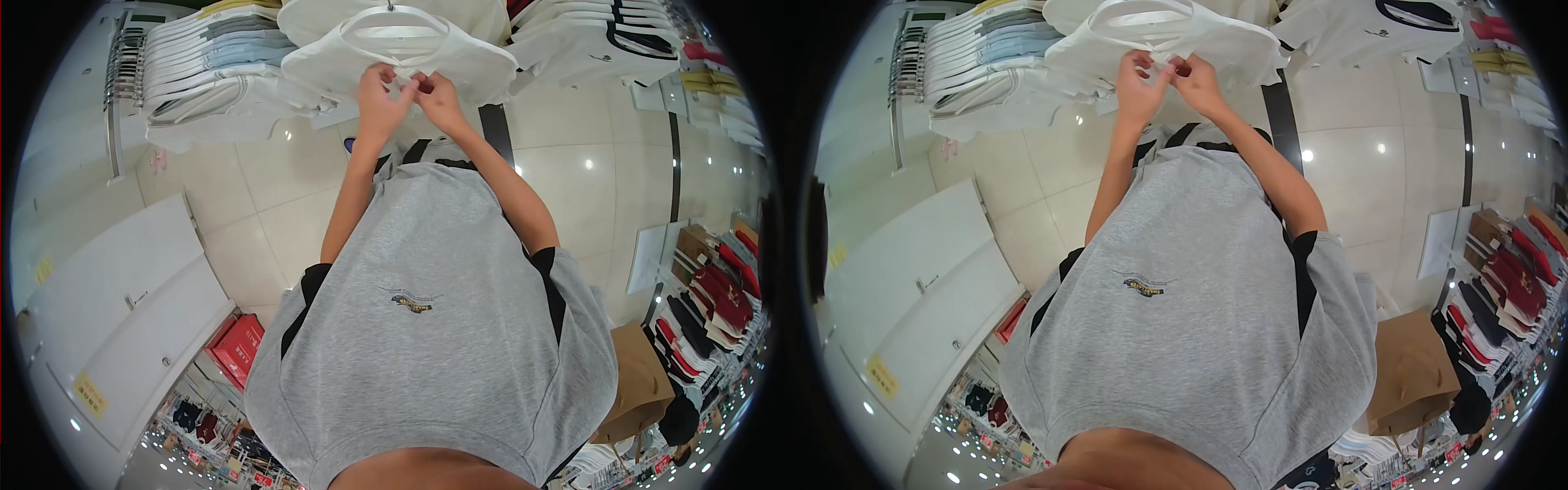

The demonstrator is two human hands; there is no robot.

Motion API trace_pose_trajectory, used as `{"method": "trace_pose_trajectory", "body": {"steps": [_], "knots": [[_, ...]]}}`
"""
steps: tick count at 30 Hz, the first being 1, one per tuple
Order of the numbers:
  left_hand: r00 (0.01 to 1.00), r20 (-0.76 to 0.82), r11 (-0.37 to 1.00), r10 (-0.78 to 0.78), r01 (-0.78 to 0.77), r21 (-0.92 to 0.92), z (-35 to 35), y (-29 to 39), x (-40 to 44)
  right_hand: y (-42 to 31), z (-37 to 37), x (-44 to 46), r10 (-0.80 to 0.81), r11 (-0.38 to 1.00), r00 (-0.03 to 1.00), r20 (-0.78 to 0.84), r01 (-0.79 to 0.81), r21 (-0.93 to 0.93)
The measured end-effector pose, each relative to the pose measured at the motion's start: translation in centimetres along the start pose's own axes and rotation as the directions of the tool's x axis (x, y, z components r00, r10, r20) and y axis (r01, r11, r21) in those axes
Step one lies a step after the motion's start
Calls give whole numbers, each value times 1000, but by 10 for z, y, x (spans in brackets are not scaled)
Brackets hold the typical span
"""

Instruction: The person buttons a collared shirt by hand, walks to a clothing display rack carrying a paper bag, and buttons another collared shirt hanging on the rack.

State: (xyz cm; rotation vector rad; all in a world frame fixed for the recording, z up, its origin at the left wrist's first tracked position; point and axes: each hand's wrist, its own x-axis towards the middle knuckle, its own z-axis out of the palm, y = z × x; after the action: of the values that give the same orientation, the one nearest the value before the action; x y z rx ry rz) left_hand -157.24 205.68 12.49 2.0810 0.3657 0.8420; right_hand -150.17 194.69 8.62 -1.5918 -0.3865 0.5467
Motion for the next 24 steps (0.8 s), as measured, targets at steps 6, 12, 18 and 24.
{"method": "trace_pose_trajectory", "body": {"steps": [6, 12, 18, 24], "knots": [[951, 74, 948, -301, 307, -88, 10, 5, -17, 17, -5, 0, 14, 997, 999, 51, -18, 80], [981, 55, 981, -187, 184, 56, 6, -12, -23, 6, -9, -5, 21, 998, 997, 71, -17, -55], [973, -57, 969, -223, 228, 95, 5, -20, -27, 10, -20, -5, -156, 962, 981, -115, 125, -242], [929, -154, 941, -336, 326, -88, 9, -35, -28, -12, -21, -11, -51, 960, 997, -49, 36, -277]]}}
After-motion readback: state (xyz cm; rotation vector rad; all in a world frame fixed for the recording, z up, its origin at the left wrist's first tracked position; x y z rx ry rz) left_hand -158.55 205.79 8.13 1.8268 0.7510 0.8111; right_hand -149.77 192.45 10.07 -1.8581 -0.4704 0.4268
